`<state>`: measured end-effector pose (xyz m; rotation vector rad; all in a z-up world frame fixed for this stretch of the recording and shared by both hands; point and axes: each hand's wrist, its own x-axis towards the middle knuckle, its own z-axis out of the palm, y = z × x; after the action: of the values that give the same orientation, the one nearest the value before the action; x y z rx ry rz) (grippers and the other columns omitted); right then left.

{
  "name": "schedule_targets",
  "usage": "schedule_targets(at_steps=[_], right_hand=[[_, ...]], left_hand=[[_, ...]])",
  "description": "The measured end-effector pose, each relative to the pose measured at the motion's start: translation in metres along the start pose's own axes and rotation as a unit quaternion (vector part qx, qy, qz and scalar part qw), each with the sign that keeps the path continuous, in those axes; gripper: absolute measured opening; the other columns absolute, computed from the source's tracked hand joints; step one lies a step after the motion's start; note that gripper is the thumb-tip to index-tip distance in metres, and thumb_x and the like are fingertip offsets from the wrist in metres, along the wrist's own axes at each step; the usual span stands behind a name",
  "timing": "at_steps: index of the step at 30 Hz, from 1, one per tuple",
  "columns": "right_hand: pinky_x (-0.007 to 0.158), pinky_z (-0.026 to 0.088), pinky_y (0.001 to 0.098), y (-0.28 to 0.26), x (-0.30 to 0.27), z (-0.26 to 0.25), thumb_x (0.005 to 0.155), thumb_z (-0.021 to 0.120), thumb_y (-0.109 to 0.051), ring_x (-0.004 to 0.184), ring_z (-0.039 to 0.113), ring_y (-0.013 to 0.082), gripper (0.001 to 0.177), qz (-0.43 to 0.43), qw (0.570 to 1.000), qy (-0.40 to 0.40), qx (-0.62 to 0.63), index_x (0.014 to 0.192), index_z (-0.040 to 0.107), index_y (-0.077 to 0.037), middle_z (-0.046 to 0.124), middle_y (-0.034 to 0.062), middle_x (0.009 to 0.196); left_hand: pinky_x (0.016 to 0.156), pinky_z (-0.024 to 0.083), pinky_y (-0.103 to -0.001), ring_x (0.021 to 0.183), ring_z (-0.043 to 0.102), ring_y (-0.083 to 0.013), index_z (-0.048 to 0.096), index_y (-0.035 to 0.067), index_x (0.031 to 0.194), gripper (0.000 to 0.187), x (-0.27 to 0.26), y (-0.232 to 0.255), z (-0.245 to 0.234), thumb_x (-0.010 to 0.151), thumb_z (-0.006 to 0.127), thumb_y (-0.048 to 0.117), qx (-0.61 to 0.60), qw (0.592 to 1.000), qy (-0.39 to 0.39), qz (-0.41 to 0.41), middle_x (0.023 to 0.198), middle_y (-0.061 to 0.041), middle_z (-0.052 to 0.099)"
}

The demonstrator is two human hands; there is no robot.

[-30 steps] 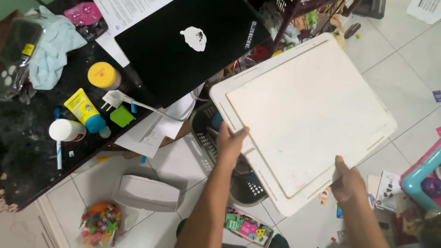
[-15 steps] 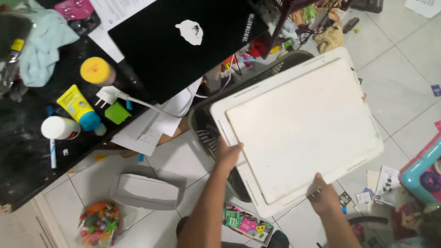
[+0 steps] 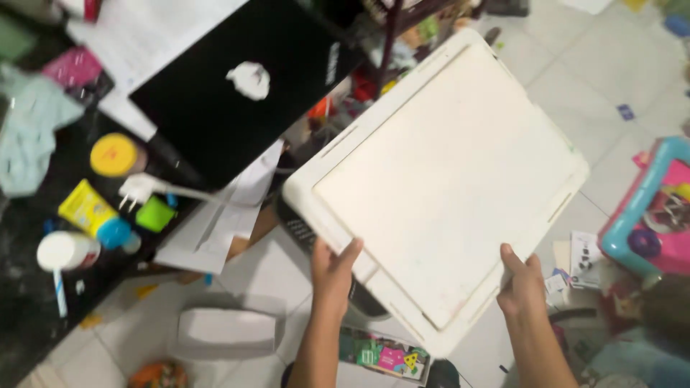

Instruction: Picking up toys and cards from the floor and disassembling a small play table.

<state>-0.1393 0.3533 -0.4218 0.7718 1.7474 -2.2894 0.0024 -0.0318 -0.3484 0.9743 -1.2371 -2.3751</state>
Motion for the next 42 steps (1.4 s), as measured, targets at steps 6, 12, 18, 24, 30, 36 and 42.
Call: schedule_targets(at_steps=[6, 12, 18, 24, 30, 36, 42], right_hand=[[0.116, 0.068, 0.0553, -0.099, -0.107, -0.044, 0.119, 0.071, -0.004, 0.137, 0.080, 0.0318, 0.047, -0.089, 0.995, 0.038, 0.014, 0.164, 0.059, -0.006, 0.078, 0.0163, 0.154], [0.119, 0.066, 0.0562, -0.117, -0.242, -0.126, 0.119, 0.072, -0.005, 0.139, 0.080, 0.0319, 0.051, -0.146, 0.982, 0.101, 0.067, 0.168, 0.061, -0.004, 0.079, 0.0164, 0.159], [0.119, 0.066, 0.0558, -0.048, -0.386, -0.184, 0.119, 0.074, -0.011, 0.139, 0.079, 0.0309, 0.051, -0.131, 0.951, 0.218, 0.175, 0.169, 0.063, -0.006, 0.080, 0.0137, 0.158], [0.119, 0.067, 0.0560, 0.045, -0.431, -0.233, 0.115, 0.074, -0.012, 0.137, 0.081, 0.0316, 0.051, -0.065, 0.914, 0.304, 0.262, 0.164, 0.066, -0.004, 0.082, 0.0134, 0.154], [0.108, 0.071, 0.0620, 0.174, -0.422, -0.255, 0.113, 0.079, -0.017, 0.130, 0.083, 0.0369, 0.048, 0.100, 0.867, 0.354, 0.335, 0.159, 0.070, -0.003, 0.083, 0.0176, 0.147], [0.103, 0.072, 0.0586, 0.231, -0.410, -0.262, 0.107, 0.086, -0.023, 0.131, 0.083, 0.0339, 0.051, 0.170, 0.827, 0.391, 0.367, 0.154, 0.065, -0.014, 0.084, 0.0124, 0.146], [0.100, 0.069, 0.0575, 0.212, -0.383, -0.264, 0.116, 0.089, -0.021, 0.128, 0.081, 0.0397, 0.051, 0.126, 0.826, 0.413, 0.363, 0.152, 0.061, 0.001, 0.079, 0.0246, 0.144]], left_hand=[[0.121, 0.059, -0.041, 0.140, 0.077, -0.0235, 0.065, -0.004, 0.162, 0.068, -0.114, 0.064, 0.032, 0.100, 0.091, 0.005, 0.003, 0.999, -0.038, -0.009, 0.155, -0.017, 0.082], [0.117, 0.061, -0.041, 0.132, 0.079, -0.0223, 0.068, -0.010, 0.155, 0.060, -0.188, 0.093, 0.050, 0.102, 0.093, 0.004, 0.059, 0.989, -0.132, -0.034, 0.149, -0.019, 0.084], [0.113, 0.064, -0.039, 0.128, 0.079, -0.0216, 0.068, -0.007, 0.151, 0.056, -0.239, 0.109, 0.051, 0.102, 0.094, 0.001, 0.124, 0.961, -0.240, -0.060, 0.145, -0.018, 0.084], [0.115, 0.064, -0.039, 0.129, 0.080, -0.0214, 0.070, -0.001, 0.152, 0.055, -0.226, 0.033, 0.097, 0.102, 0.092, -0.001, 0.188, 0.913, -0.348, -0.100, 0.144, -0.015, 0.085], [0.111, 0.065, -0.041, 0.128, 0.083, -0.0229, 0.069, 0.003, 0.154, 0.056, -0.179, -0.095, 0.103, 0.103, 0.089, -0.001, 0.313, 0.859, -0.379, -0.142, 0.143, -0.014, 0.088], [0.110, 0.067, -0.044, 0.128, 0.085, -0.0264, 0.068, 0.006, 0.159, 0.060, -0.141, -0.188, 0.105, 0.102, 0.088, -0.001, 0.425, 0.820, -0.344, -0.170, 0.143, -0.015, 0.090], [0.114, 0.067, -0.045, 0.134, 0.083, -0.0258, 0.065, 0.007, 0.168, 0.070, -0.116, -0.201, 0.150, 0.102, 0.087, -0.001, 0.405, 0.817, -0.382, -0.148, 0.149, -0.011, 0.086]])
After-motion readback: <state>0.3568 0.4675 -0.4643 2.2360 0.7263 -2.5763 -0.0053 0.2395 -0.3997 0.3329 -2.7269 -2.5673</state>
